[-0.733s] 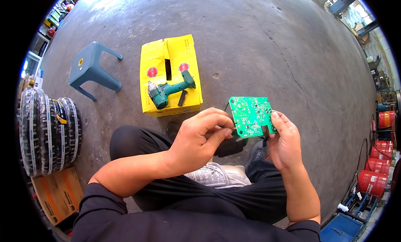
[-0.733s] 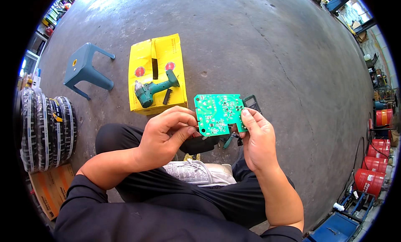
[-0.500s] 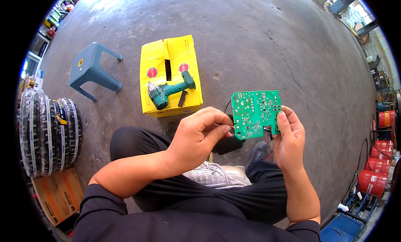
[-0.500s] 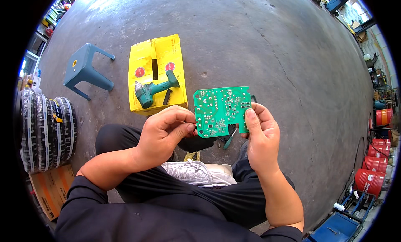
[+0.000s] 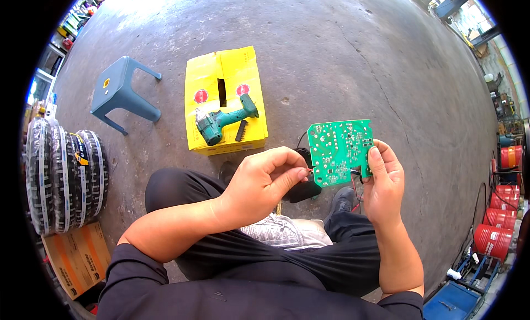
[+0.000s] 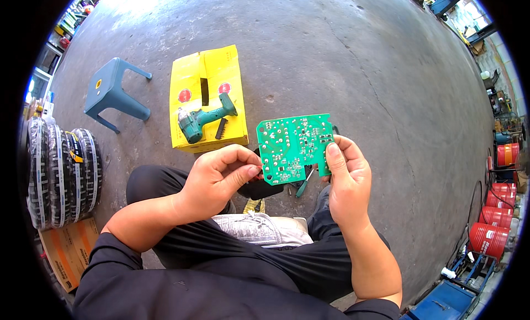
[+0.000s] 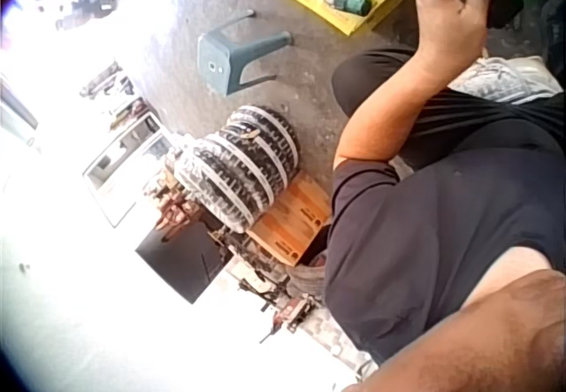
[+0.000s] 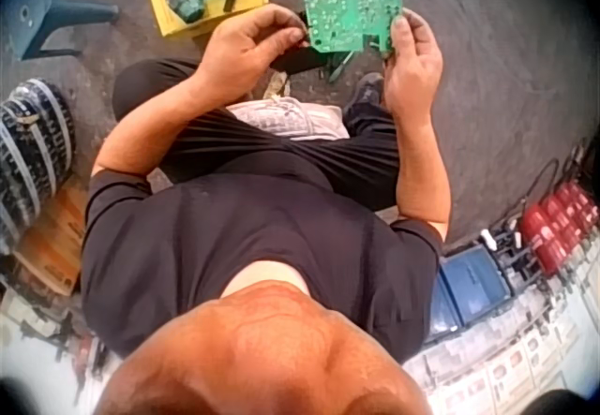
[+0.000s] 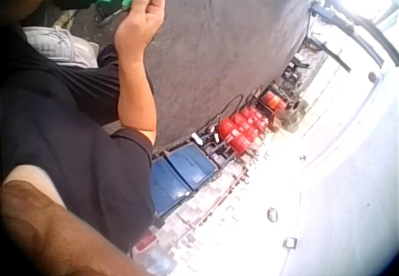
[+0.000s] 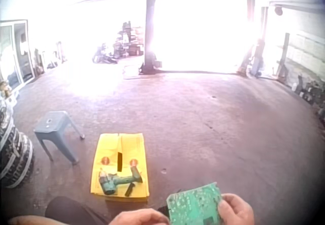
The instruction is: The person holds a circuit board and a plastic charger housing, uses a multimeter to test electrical components, and uses a screwdriver to manipulate internal parts.
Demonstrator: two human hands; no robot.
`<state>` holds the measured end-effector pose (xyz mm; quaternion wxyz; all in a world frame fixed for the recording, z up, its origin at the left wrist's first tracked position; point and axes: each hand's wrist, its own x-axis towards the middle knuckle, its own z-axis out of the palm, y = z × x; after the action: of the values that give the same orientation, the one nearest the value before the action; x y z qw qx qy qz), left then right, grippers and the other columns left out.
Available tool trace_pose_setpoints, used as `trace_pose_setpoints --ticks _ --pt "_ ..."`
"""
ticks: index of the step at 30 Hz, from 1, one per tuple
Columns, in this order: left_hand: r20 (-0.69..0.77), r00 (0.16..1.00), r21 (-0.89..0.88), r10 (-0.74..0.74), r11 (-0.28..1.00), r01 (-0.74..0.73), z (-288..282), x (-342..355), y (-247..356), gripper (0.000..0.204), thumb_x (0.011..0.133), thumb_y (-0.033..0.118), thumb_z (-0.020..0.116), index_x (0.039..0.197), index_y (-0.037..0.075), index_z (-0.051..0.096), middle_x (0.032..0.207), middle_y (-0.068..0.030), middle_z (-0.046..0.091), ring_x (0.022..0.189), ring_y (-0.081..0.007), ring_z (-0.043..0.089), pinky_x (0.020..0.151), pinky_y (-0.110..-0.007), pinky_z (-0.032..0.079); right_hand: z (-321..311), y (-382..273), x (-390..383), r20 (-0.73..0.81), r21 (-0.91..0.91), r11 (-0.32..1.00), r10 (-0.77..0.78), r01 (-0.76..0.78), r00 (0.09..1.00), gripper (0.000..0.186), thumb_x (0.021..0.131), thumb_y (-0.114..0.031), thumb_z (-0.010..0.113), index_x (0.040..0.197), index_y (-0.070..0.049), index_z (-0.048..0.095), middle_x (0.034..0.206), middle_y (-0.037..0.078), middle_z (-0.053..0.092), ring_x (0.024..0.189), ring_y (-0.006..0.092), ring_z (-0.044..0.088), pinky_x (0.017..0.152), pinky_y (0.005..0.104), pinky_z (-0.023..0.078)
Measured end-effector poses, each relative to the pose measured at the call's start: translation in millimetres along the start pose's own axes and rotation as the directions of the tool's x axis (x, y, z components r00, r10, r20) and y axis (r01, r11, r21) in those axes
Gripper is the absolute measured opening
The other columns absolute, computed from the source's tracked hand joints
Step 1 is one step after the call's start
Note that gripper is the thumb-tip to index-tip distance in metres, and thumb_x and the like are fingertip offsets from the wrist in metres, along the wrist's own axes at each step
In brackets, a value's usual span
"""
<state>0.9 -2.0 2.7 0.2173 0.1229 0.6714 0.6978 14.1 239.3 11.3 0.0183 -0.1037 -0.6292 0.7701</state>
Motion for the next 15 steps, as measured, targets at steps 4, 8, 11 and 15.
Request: trace_pose_setpoints --ticks 4,8,11,15 --pt "0.068 0.994 -0.095 -0.08 0.992 0.087 -4 4 0 0.016 0.1 0.007 0.061 0.113 -0.004 0.062 0.103 -0.0051 0.068 0.097 -0.01 0.064 0.088 -0.025 0.052 -12 7 6 0.037 0.119 0.987 0.108 -0.112 0.993 0.023 0.105 -0.016 0.055 0.119 0.002 0.059 0.104 0.007 0.07 0.093 0.0103 0.066 0.083 0.0259 0.053" --pt "0.13 0.984 -0.212 -0.12 0.966 0.146 -5 6 -2 0.018 0.1 0.005 0.061 0.115 -0.004 0.061 0.107 -0.0061 0.068 0.101 -0.0116 0.065 0.092 -0.027 0.052 -14 6 6 0.032 0.079 0.995 0.059 -0.061 0.998 0.024 0.105 -0.018 0.055 0.12 0.001 0.059 0.104 0.006 0.07 0.092 0.0102 0.066 0.082 0.0257 0.053" --pt "0.16 0.981 -0.253 -0.112 0.956 0.151 -5 4 1 0.018 0.1 0.003 0.06 0.116 -0.004 0.06 0.109 -0.0069 0.068 0.103 -0.0121 0.065 0.094 -0.028 0.052 -17 5 5 0.072 0.098 0.994 0.042 -0.049 0.997 0.025 0.105 -0.019 0.055 0.12 0.001 0.059 0.105 0.006 0.07 0.092 0.0105 0.066 0.083 0.0262 0.053" --pt "0.164 0.985 -0.247 -0.051 0.965 0.091 0 2 6 0.017 0.1 0.001 0.059 0.116 -0.003 0.06 0.108 -0.0076 0.069 0.103 -0.0133 0.066 0.094 -0.029 0.052 -18 4 5 0.098 0.122 0.99 0.059 -0.071 0.993 0.026 0.104 -0.019 0.056 0.12 0.001 0.059 0.105 0.006 0.07 0.093 0.0109 0.066 0.083 0.0271 0.053"
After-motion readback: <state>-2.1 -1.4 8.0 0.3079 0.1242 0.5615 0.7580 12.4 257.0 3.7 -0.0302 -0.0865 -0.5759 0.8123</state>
